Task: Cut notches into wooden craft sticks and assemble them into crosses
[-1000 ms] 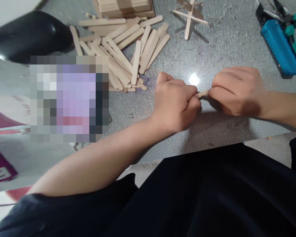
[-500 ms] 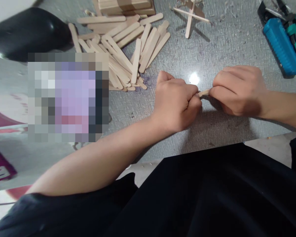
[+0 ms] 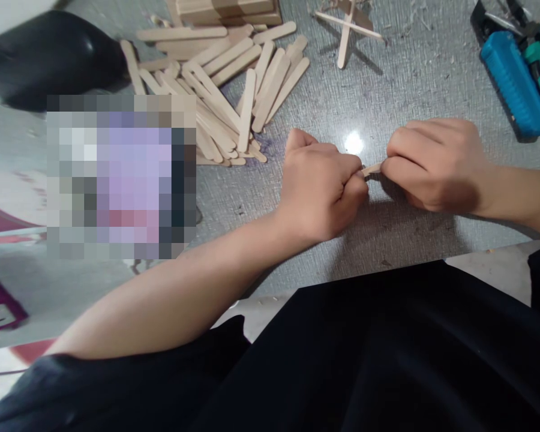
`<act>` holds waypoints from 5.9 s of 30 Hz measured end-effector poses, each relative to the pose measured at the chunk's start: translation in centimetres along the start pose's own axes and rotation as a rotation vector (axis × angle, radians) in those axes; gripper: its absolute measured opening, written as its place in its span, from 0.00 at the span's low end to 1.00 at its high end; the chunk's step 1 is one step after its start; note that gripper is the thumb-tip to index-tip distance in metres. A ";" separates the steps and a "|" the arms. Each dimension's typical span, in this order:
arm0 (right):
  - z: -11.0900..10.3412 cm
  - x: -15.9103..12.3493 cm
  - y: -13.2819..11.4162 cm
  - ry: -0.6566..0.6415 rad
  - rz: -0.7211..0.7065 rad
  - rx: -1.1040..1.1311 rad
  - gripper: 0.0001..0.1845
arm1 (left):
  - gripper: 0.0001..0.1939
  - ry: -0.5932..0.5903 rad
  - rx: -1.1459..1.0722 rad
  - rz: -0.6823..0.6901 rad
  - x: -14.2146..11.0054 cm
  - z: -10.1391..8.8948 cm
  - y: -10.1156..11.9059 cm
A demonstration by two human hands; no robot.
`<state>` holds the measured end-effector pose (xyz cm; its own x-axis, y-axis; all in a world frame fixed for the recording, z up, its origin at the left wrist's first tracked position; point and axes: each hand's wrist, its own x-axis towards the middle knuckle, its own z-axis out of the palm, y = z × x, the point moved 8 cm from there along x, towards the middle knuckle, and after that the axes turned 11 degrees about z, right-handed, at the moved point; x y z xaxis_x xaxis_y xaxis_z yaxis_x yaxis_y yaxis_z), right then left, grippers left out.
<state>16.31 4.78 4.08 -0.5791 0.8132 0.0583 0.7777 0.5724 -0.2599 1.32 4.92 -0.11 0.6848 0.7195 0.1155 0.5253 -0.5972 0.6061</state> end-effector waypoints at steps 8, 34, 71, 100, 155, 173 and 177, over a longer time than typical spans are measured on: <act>-0.4 -0.2 -0.6 0.019 -0.068 -0.146 0.24 | 0.18 0.004 0.025 0.026 0.4 -0.3 0.5; -0.4 -1.3 0.0 0.110 -0.162 -0.241 0.27 | 0.19 -0.020 0.023 0.011 0.5 -0.4 0.6; 1.1 -0.7 1.4 -0.145 0.423 0.740 0.18 | 0.15 0.020 0.103 0.001 0.2 -0.1 0.3; 1.6 -0.2 1.1 -0.274 0.474 0.721 0.16 | 0.18 0.045 0.087 -0.022 0.5 0.0 0.0; -2.3 0.5 7.8 0.229 0.540 0.694 0.20 | 0.22 0.268 -0.144 -0.018 0.2 -1.7 0.2; 0.4 1.4 11.6 0.138 0.649 0.382 0.13 | 0.24 0.297 -0.226 0.038 0.8 -1.4 -0.7; 0.5 1.6 11.4 0.114 0.642 0.312 0.16 | 0.25 0.283 -0.220 0.035 1.0 -1.3 -0.7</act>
<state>24.16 12.58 0.70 0.0112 0.9947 -0.1022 0.8401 -0.0647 -0.5386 1.01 6.55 0.62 0.5170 0.7880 0.3342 0.3616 -0.5550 0.7491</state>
